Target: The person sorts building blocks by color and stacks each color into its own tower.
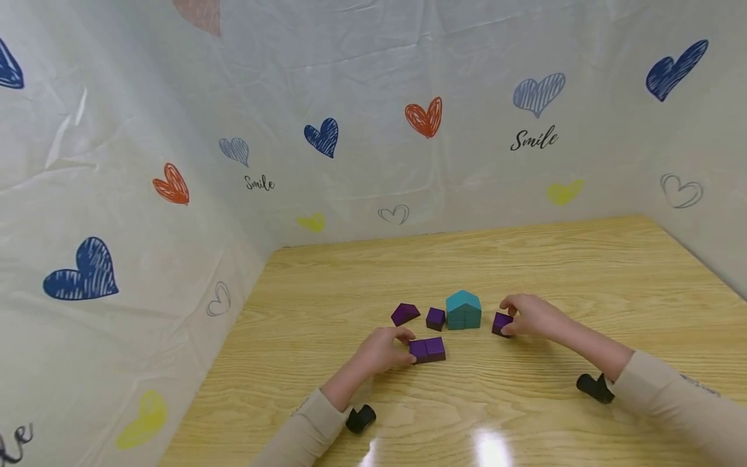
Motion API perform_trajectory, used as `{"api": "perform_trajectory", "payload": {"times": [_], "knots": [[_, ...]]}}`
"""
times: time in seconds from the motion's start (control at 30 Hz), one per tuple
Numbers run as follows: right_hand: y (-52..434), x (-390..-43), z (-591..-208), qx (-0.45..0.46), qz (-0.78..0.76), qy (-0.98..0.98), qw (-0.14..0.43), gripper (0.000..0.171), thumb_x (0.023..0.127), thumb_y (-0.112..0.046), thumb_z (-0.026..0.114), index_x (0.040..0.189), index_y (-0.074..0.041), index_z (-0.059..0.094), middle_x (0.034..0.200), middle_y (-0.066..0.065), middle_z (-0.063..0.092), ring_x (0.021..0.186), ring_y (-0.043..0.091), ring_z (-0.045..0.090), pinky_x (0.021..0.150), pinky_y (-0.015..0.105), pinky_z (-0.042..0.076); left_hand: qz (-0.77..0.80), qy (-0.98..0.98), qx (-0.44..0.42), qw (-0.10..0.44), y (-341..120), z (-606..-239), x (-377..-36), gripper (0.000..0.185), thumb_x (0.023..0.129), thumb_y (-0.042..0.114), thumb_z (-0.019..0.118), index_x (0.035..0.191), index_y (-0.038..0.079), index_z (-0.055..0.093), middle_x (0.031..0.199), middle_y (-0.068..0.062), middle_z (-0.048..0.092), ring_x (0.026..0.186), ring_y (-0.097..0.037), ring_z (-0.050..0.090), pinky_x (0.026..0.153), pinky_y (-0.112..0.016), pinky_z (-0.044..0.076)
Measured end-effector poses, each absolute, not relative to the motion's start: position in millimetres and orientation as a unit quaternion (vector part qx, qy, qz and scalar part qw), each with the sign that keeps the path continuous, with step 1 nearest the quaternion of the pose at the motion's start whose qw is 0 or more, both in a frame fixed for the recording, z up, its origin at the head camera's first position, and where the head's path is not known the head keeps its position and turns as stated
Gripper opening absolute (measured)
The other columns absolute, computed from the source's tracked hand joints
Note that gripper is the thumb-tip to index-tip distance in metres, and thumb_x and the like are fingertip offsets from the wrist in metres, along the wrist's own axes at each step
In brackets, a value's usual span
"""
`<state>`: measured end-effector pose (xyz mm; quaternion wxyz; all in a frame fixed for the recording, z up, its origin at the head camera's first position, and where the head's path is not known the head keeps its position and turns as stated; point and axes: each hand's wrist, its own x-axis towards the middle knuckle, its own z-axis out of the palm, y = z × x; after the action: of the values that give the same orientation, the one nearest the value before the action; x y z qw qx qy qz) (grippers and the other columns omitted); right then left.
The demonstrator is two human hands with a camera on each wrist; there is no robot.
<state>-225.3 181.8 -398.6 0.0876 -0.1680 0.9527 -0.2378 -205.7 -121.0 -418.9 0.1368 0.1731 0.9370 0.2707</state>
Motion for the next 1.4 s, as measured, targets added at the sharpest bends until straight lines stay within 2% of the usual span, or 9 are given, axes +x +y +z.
{"api": "perform_trajectory", "payload": {"times": [0.2,0.33,0.77,1.1,1.4], "knots": [[187,-227,-406,-0.175,-0.238,0.952,0.076,0.029,0.071,-0.009,0.074,0.090,0.009,0.061,0.078,0.010,0.058,0.067,0.019,0.049,0.061,0.032,0.043,0.279,0.935,0.170,0.141,-121,-420,-205,0.033,0.078,0.021,0.074,0.108,0.013,0.064,0.098,-0.002,0.064,0.095,-0.020,0.058,0.080,-0.034,0.046],[188,-226,-408,-0.177,-0.248,0.949,0.078,0.022,0.071,-0.007,0.072,0.085,0.005,0.062,0.074,0.006,0.057,0.065,0.016,0.047,0.059,0.029,0.039,0.288,0.932,0.162,0.147,-121,-421,-205,0.032,0.077,0.020,0.074,0.107,0.013,0.064,0.096,-0.002,0.064,0.092,-0.019,0.058,0.077,-0.033,0.046],[187,-226,-408,-0.197,-0.244,0.947,0.075,0.019,0.073,-0.007,0.070,0.087,0.005,0.064,0.076,0.006,0.062,0.063,0.013,0.047,0.057,0.026,0.039,0.299,0.929,0.160,0.145,-120,-421,-206,0.030,0.077,0.019,0.074,0.105,0.011,0.064,0.095,-0.002,0.064,0.093,-0.019,0.057,0.079,-0.034,0.045],[174,-224,-399,-0.246,-0.250,0.934,0.069,0.019,0.073,-0.010,0.070,0.087,0.002,0.065,0.078,0.002,0.061,0.066,0.012,0.047,0.060,0.027,0.041,0.296,0.931,0.160,0.144,-119,-421,-208,0.031,0.078,0.019,0.073,0.106,0.011,0.064,0.100,-0.002,0.063,0.097,-0.020,0.057,0.085,-0.036,0.045],[154,-217,-393,-0.266,-0.265,0.924,0.079,0.022,0.074,-0.011,0.071,0.090,0.003,0.065,0.082,0.003,0.061,0.073,0.014,0.053,0.065,0.029,0.045,0.301,0.929,0.157,0.150,-119,-422,-208,0.030,0.078,0.018,0.073,0.106,0.011,0.064,0.100,-0.002,0.064,0.097,-0.019,0.057,0.085,-0.037,0.044]]}}
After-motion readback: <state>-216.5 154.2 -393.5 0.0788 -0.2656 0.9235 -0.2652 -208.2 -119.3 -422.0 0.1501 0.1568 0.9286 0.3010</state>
